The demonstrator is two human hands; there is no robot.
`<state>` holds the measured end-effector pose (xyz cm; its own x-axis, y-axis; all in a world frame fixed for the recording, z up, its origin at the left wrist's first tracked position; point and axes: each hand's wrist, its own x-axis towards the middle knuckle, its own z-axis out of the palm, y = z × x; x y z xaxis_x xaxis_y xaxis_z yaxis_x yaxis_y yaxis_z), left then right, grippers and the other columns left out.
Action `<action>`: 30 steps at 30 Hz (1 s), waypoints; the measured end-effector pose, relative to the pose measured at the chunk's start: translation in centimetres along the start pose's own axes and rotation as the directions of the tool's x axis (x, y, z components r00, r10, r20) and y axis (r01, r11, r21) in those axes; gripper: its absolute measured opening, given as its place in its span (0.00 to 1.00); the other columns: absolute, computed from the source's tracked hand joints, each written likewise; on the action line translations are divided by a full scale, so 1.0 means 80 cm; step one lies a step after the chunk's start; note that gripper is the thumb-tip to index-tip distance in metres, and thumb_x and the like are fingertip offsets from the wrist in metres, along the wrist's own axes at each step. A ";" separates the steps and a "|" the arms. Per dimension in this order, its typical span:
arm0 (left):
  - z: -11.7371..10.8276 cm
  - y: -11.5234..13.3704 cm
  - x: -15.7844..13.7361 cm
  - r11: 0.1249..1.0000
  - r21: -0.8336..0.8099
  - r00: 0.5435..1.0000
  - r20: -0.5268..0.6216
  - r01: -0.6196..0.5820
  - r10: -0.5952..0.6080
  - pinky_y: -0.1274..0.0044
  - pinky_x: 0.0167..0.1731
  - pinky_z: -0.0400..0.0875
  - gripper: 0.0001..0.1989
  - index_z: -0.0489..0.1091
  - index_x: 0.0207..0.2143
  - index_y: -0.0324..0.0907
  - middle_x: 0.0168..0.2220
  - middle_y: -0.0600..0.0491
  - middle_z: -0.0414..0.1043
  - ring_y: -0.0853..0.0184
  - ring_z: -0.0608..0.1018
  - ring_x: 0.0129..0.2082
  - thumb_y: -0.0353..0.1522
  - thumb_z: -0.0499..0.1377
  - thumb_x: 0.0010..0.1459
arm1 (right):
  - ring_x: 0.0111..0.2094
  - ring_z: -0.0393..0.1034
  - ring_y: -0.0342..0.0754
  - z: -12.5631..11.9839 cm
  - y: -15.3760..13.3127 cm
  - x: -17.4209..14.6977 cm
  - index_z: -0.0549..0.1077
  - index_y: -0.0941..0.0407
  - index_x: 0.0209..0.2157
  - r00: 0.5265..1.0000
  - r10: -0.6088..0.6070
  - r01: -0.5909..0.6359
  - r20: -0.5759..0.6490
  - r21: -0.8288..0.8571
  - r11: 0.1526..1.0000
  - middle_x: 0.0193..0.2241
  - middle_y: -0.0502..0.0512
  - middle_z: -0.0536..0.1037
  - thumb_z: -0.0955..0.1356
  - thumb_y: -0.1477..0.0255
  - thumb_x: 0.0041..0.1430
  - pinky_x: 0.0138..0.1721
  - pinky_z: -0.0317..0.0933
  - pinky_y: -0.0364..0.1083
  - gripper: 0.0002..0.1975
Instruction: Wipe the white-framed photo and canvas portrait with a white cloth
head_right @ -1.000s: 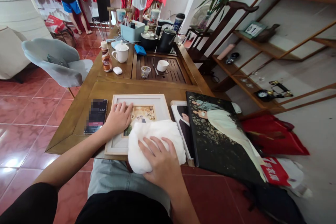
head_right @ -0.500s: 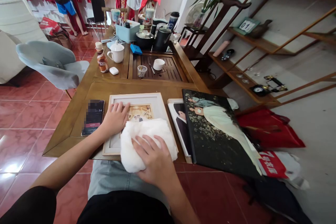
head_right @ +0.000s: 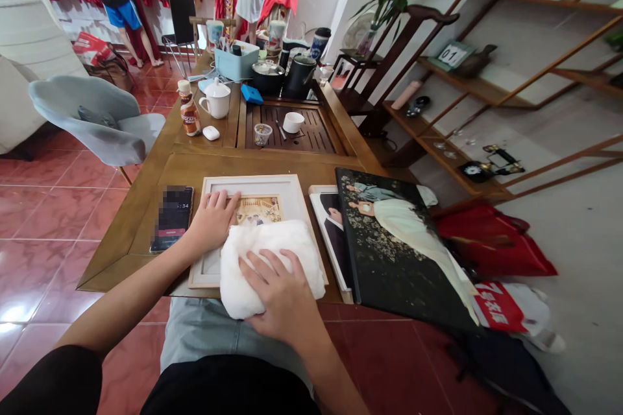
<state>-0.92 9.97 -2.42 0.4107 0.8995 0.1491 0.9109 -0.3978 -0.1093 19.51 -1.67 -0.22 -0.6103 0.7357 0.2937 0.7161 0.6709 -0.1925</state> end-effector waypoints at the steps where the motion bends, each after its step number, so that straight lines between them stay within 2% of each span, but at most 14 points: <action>1: 0.000 0.000 0.000 1.000 -0.005 1.000 0.000 0.000 0.000 0.61 0.60 0.61 0.27 0.58 0.69 0.34 0.61 0.35 0.67 0.48 0.70 0.58 0.35 0.46 0.71 | 0.56 0.68 0.60 -0.001 0.000 0.003 0.72 0.55 0.58 1.000 0.014 -0.014 0.007 0.015 1.000 0.58 0.58 0.77 0.69 0.60 0.55 0.59 0.47 0.59 0.29; 6: 0.001 -0.001 0.001 1.000 -0.011 1.000 0.014 -0.003 0.003 0.62 0.60 0.61 0.27 0.58 0.69 0.34 0.61 0.35 0.67 0.49 0.70 0.59 0.35 0.46 0.72 | 0.56 0.68 0.58 -0.013 0.010 0.023 0.73 0.55 0.56 0.989 0.122 -0.126 0.079 0.051 0.991 0.57 0.60 0.77 0.70 0.62 0.59 0.57 0.49 0.57 0.25; 11: 0.004 -0.004 0.001 1.000 -0.024 1.000 0.022 -0.017 0.017 0.63 0.60 0.61 0.28 0.57 0.70 0.33 0.60 0.34 0.67 0.49 0.69 0.59 0.35 0.47 0.72 | 0.57 0.67 0.58 -0.010 0.033 0.057 0.72 0.56 0.58 0.983 0.121 -0.120 0.141 -0.014 0.993 0.58 0.61 0.76 0.69 0.64 0.60 0.56 0.51 0.57 0.25; 17: 0.003 -0.004 -0.001 0.999 -0.049 1.000 0.015 -0.012 0.013 0.65 0.59 0.62 0.28 0.58 0.69 0.33 0.60 0.34 0.67 0.50 0.70 0.58 0.34 0.47 0.71 | 0.62 0.64 0.57 0.007 0.063 0.086 0.69 0.56 0.62 0.982 0.148 -0.139 0.116 -0.085 0.987 0.63 0.62 0.72 0.69 0.70 0.60 0.61 0.49 0.58 0.27; 24: 0.002 0.000 0.000 0.999 -0.043 0.999 0.030 0.019 -0.018 0.64 0.60 0.62 0.28 0.57 0.70 0.34 0.62 0.35 0.66 0.49 0.69 0.60 0.36 0.48 0.72 | 0.65 0.62 0.56 0.006 0.046 0.064 0.69 0.55 0.61 0.974 0.176 -0.165 0.141 -0.086 0.982 0.64 0.58 0.71 0.67 0.74 0.60 0.66 0.45 0.59 0.26; 30: -0.001 0.001 0.000 0.999 -0.041 1.000 0.026 0.015 -0.014 0.63 0.59 0.62 0.27 0.58 0.69 0.33 0.61 0.35 0.67 0.49 0.70 0.59 0.35 0.46 0.72 | 0.64 0.63 0.55 -0.007 0.023 0.032 0.70 0.55 0.60 0.976 0.165 -0.158 0.141 -0.064 0.985 0.63 0.56 0.72 0.66 0.79 0.55 0.67 0.42 0.59 0.29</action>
<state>-0.85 9.96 -2.37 0.3970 0.9092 0.1253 0.9177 -0.3916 -0.0664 19.47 1.42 0.74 -0.5250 0.8422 0.1228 0.8237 0.5391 -0.1759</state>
